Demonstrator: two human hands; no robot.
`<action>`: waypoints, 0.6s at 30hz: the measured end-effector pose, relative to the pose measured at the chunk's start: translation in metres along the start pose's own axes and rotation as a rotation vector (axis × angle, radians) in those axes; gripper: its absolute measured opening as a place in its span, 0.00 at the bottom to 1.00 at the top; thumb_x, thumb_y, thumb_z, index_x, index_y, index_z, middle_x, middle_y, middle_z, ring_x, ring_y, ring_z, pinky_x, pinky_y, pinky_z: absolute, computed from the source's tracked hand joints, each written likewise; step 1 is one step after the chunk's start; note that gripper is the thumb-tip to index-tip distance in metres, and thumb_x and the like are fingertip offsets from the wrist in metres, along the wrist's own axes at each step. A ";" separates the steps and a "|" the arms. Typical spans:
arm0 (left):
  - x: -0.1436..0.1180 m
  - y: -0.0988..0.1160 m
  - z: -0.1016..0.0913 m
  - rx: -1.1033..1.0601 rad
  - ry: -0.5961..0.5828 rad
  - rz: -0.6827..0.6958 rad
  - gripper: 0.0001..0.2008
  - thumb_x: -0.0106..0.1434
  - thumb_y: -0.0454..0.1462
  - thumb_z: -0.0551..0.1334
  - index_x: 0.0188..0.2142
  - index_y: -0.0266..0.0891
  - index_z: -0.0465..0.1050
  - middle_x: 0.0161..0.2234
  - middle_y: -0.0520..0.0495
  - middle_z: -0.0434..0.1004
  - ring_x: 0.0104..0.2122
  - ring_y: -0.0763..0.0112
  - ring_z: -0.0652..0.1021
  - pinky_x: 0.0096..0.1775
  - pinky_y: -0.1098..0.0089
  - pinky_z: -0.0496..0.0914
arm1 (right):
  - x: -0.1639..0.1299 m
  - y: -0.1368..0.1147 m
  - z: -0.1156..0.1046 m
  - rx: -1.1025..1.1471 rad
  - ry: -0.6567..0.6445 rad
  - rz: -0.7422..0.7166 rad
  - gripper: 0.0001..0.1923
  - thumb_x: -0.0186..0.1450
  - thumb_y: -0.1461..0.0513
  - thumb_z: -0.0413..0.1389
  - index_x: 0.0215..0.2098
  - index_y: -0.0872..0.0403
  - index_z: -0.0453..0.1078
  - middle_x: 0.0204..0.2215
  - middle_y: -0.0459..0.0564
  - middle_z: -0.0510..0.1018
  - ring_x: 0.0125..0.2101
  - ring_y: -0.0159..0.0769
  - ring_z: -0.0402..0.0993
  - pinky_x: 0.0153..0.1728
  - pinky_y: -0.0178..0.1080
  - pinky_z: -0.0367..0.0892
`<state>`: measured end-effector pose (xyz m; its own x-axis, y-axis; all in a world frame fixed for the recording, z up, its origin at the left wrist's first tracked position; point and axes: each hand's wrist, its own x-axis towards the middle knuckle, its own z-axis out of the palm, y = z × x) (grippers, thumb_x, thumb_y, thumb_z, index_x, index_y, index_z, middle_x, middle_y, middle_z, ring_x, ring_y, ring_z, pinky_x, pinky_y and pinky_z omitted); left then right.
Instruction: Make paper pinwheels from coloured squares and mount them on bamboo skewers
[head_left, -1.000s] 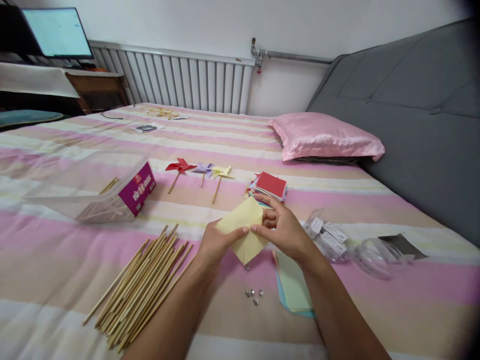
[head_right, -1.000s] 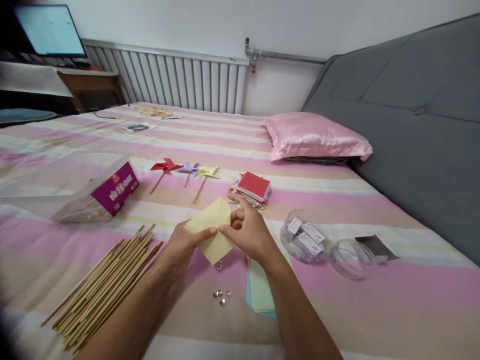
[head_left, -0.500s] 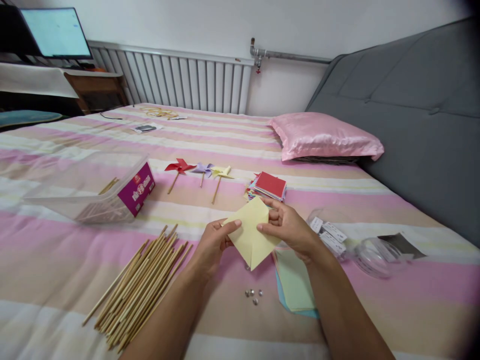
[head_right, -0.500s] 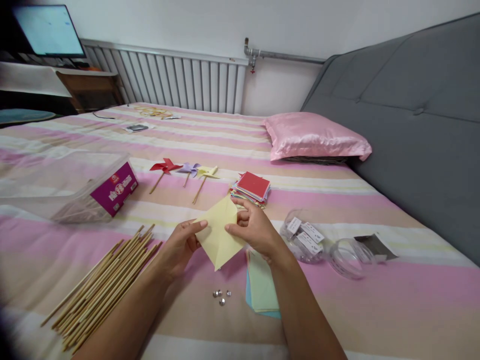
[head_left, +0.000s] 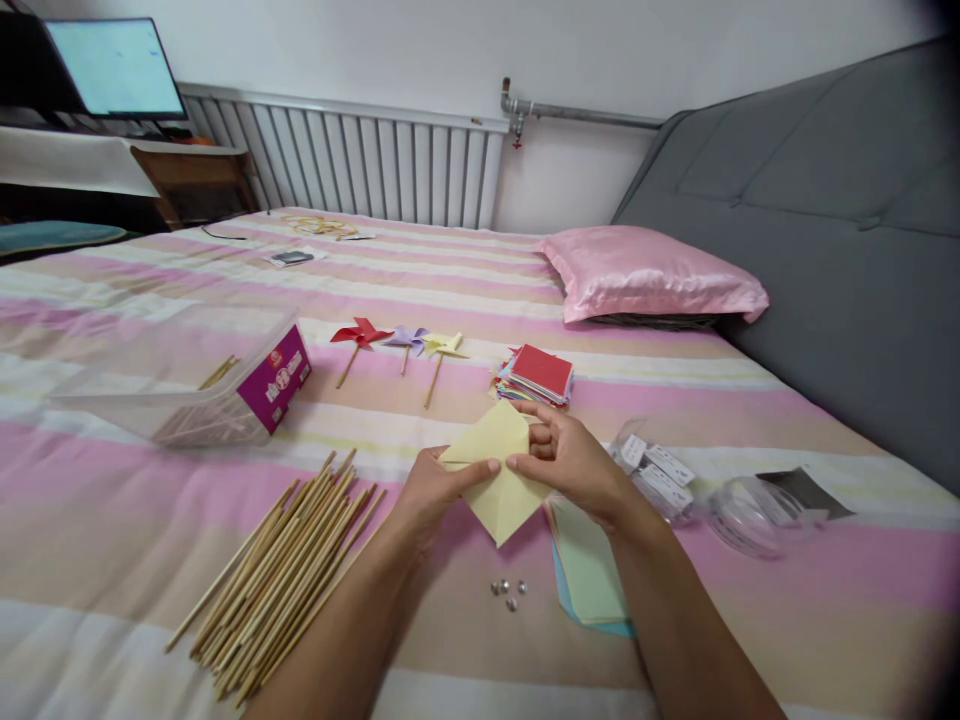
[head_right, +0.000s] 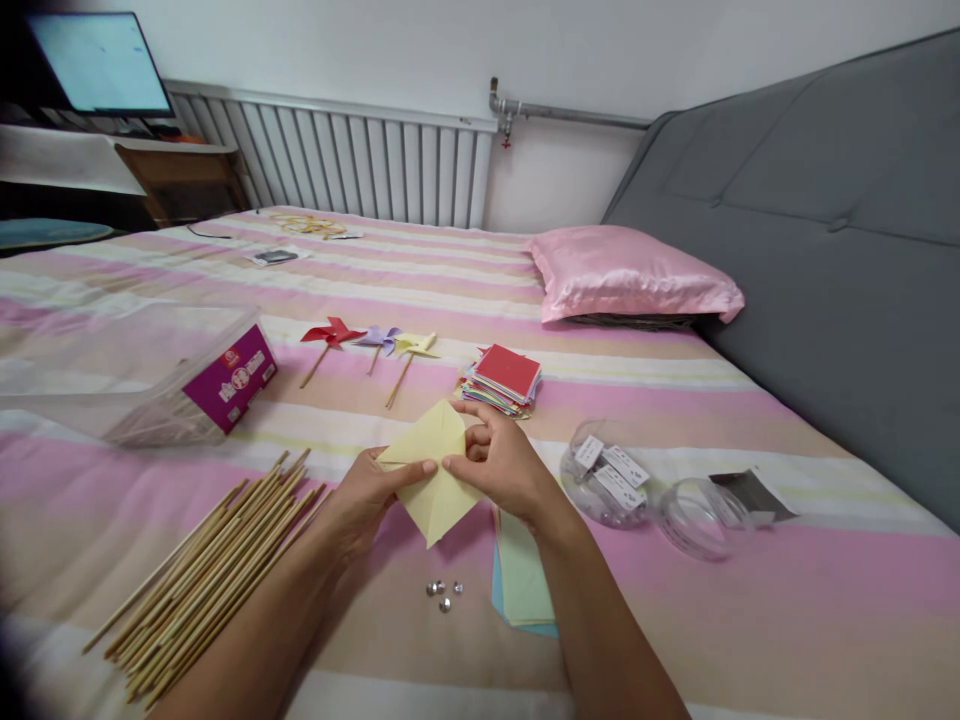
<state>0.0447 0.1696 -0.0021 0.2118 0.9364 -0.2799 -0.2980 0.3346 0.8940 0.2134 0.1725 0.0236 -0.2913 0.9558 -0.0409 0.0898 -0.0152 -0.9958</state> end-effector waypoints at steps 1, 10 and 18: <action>0.000 0.000 0.000 -0.002 0.006 0.003 0.21 0.39 0.38 0.74 0.33 0.28 0.78 0.31 0.37 0.80 0.28 0.63 0.77 0.31 0.68 0.68 | 0.000 0.000 0.001 -0.018 0.009 -0.009 0.32 0.55 0.62 0.60 0.56 0.52 0.56 0.31 0.48 0.75 0.31 0.35 0.74 0.33 0.40 0.70; 0.000 -0.002 -0.001 -0.054 0.019 0.048 0.22 0.43 0.38 0.72 0.38 0.28 0.77 0.34 0.38 0.80 0.29 0.65 0.77 0.32 0.69 0.69 | 0.002 -0.003 0.003 -0.071 0.040 -0.053 0.32 0.54 0.62 0.61 0.55 0.54 0.57 0.29 0.46 0.74 0.29 0.33 0.73 0.32 0.37 0.69; 0.002 0.003 -0.001 -0.145 0.196 0.079 0.16 0.45 0.34 0.71 0.35 0.29 0.77 0.34 0.41 0.80 0.31 0.67 0.77 0.32 0.72 0.70 | -0.002 -0.007 -0.009 -0.268 0.255 -0.234 0.23 0.56 0.63 0.59 0.50 0.51 0.66 0.37 0.50 0.74 0.40 0.36 0.72 0.42 0.40 0.67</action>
<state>0.0428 0.1725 -0.0003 0.0018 0.9582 -0.2861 -0.4400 0.2577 0.8602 0.2222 0.1732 0.0314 -0.0918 0.9669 0.2380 0.3030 0.2548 -0.9183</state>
